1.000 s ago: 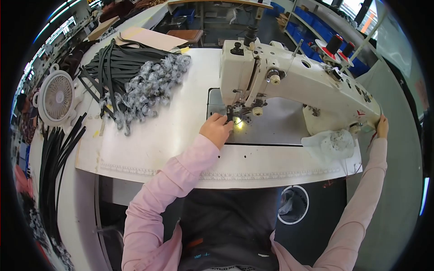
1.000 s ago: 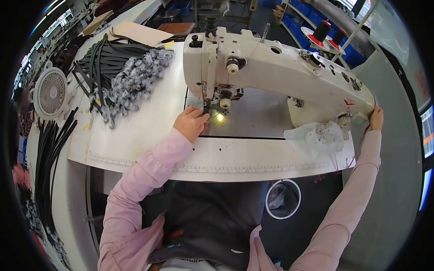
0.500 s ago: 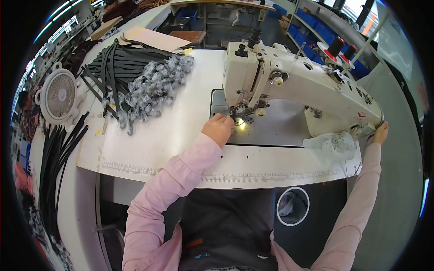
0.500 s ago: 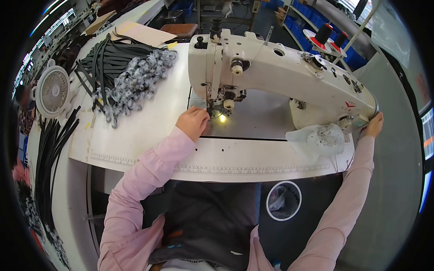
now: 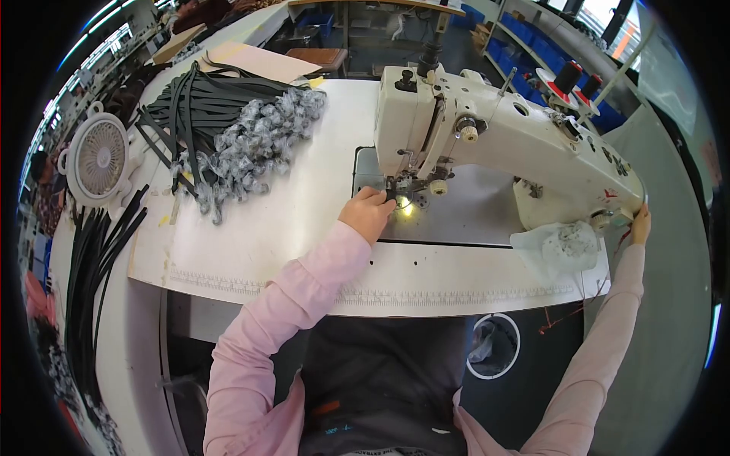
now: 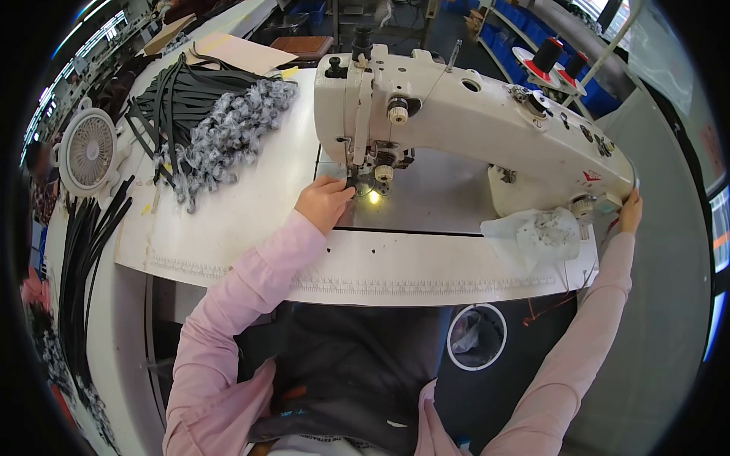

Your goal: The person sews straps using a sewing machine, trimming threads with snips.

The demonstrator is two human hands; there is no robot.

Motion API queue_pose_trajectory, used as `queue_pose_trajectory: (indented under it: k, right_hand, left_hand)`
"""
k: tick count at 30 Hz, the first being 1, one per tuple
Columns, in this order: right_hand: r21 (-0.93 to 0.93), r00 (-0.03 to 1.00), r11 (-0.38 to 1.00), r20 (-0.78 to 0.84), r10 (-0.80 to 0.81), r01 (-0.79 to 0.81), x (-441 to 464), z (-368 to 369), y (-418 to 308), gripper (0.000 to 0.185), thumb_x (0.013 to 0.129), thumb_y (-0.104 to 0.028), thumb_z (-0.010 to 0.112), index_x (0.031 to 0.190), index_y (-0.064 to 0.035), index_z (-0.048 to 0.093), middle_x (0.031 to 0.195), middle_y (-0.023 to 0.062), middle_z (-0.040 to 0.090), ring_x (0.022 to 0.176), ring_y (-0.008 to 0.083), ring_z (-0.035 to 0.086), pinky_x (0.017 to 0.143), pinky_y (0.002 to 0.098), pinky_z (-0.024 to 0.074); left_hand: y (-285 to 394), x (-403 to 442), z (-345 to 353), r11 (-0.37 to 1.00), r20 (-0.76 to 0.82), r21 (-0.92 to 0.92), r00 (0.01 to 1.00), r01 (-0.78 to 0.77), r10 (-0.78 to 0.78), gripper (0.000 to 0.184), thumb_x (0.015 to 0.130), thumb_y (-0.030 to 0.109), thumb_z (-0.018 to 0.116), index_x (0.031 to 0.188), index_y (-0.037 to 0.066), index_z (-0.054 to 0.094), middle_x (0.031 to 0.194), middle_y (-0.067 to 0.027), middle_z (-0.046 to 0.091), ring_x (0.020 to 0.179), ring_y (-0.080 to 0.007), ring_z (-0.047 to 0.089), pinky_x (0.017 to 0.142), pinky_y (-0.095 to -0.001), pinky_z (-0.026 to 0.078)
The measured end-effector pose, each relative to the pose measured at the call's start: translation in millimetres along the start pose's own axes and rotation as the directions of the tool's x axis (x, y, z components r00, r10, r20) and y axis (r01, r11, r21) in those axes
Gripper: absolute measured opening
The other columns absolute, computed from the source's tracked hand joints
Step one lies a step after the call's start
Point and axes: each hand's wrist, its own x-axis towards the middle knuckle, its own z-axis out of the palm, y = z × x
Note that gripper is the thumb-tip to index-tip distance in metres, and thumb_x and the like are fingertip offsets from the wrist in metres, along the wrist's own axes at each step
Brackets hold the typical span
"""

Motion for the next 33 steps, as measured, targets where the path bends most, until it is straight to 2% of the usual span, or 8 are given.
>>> queue_pose_trajectory:
  k: [3, 12, 17, 21, 24, 27, 30, 33]
  right_hand:
    - [0.504, 0.986, 0.864, -0.149, 0.07, 0.015, -45, 30, -2, 0.048, 0.092, -0.041, 0.038, 0.115, 0.0, 0.046, 0.104, 0.0117, 0.055, 0.087, 0.0199, 0.057, 0.069, 0.0309, 0.0488]
    - [0.422, 0.986, 0.903, -0.104, 0.13, -0.075, -59, 24, -29, 0.048, 0.092, -0.038, 0.038, 0.119, 0.0018, 0.043, 0.111, 0.0131, 0.053, 0.096, 0.0222, 0.054, 0.08, 0.0316, 0.0455]
    - [-0.005, 0.975, 0.989, -0.163, -0.148, 0.149, -40, 12, -49, 0.05, 0.092, -0.039, 0.037, 0.114, 0.0046, 0.048, 0.109, 0.0167, 0.055, 0.097, 0.0241, 0.055, 0.083, 0.0318, 0.044]
    - [-0.336, 0.891, 0.862, -0.119, -0.438, 0.379, 8, 2, -24, 0.051, 0.092, -0.04, 0.037, 0.106, 0.0056, 0.053, 0.104, 0.018, 0.058, 0.092, 0.0257, 0.057, 0.082, 0.0331, 0.0435]
    - [-0.31, 0.987, 0.938, 0.014, -0.158, 0.155, 33, -14, -2, 0.05, 0.091, -0.041, 0.039, 0.102, 0.0043, 0.054, 0.094, 0.0154, 0.06, 0.081, 0.0236, 0.057, 0.071, 0.0324, 0.0451]
    - [-0.256, 0.998, 0.966, -0.046, -0.035, 0.022, -8, -7, -20, 0.048, 0.091, -0.042, 0.039, 0.104, 0.002, 0.055, 0.087, 0.0094, 0.059, 0.071, 0.015, 0.056, 0.058, 0.0261, 0.0451]
    - [0.014, 0.98, 0.99, -0.14, -0.139, 0.142, -8, 4, 8, 0.049, 0.091, -0.044, 0.038, 0.098, 0.0016, 0.053, 0.078, 0.0115, 0.058, 0.061, 0.0172, 0.053, 0.051, 0.0285, 0.042]
    - [-0.173, 0.988, 0.98, -0.102, -0.112, 0.094, -2, -3, 4, 0.05, 0.09, -0.045, 0.038, 0.099, 0.0011, 0.053, 0.079, 0.0106, 0.058, 0.059, 0.0173, 0.053, 0.051, 0.0287, 0.0421]
  left_hand:
    - [-1, 1, -1, 1.0, 0.006, -0.006, 1.0, -0.003, 0.003, 0.022, 0.065, 0.002, 0.061, 0.087, 0.004, 0.064, 0.09, -0.0093, 0.063, 0.084, -0.0251, 0.058, 0.072, -0.0327, 0.05]
    - [-1, 4, -4, 1.0, 0.054, -0.01, 0.999, 0.006, -0.005, 0.021, 0.066, 0.001, 0.06, 0.086, 0.003, 0.064, 0.089, -0.0097, 0.063, 0.086, -0.0248, 0.057, 0.074, -0.0326, 0.049]
    - [1, 5, -8, 1.0, 0.072, -0.021, 0.997, 0.008, -0.006, 0.022, 0.066, 0.001, 0.06, 0.087, 0.003, 0.064, 0.089, -0.0099, 0.063, 0.085, -0.0248, 0.057, 0.074, -0.0324, 0.05]
    - [2, 5, -6, 1.0, 0.017, -0.015, 1.0, -0.002, 0.003, 0.022, 0.065, 0.0, 0.06, 0.087, 0.003, 0.064, 0.09, -0.0099, 0.063, 0.084, -0.0249, 0.058, 0.072, -0.0322, 0.05]
    - [-1, 5, -4, 1.0, -0.006, -0.009, 1.0, -0.006, 0.006, 0.023, 0.064, 0.0, 0.06, 0.086, 0.003, 0.064, 0.09, -0.0099, 0.063, 0.083, -0.0249, 0.058, 0.072, -0.0321, 0.05]
    - [0, 4, -3, 1.0, 0.004, -0.015, 1.0, 0.003, -0.003, 0.023, 0.064, 0.0, 0.06, 0.087, 0.003, 0.064, 0.09, -0.01, 0.063, 0.083, -0.0251, 0.058, 0.072, -0.0322, 0.05]
    - [-2, 4, -2, 1.0, 0.007, -0.017, 1.0, 0.001, -0.001, 0.024, 0.064, 0.0, 0.06, 0.087, 0.003, 0.064, 0.09, -0.01, 0.063, 0.084, -0.0253, 0.057, 0.073, -0.0323, 0.05]
    - [-2, 4, -2, 1.0, 0.009, -0.021, 1.0, -0.002, 0.002, 0.024, 0.064, 0.0, 0.06, 0.088, 0.003, 0.063, 0.09, -0.0102, 0.063, 0.084, -0.0255, 0.057, 0.073, -0.0324, 0.049]
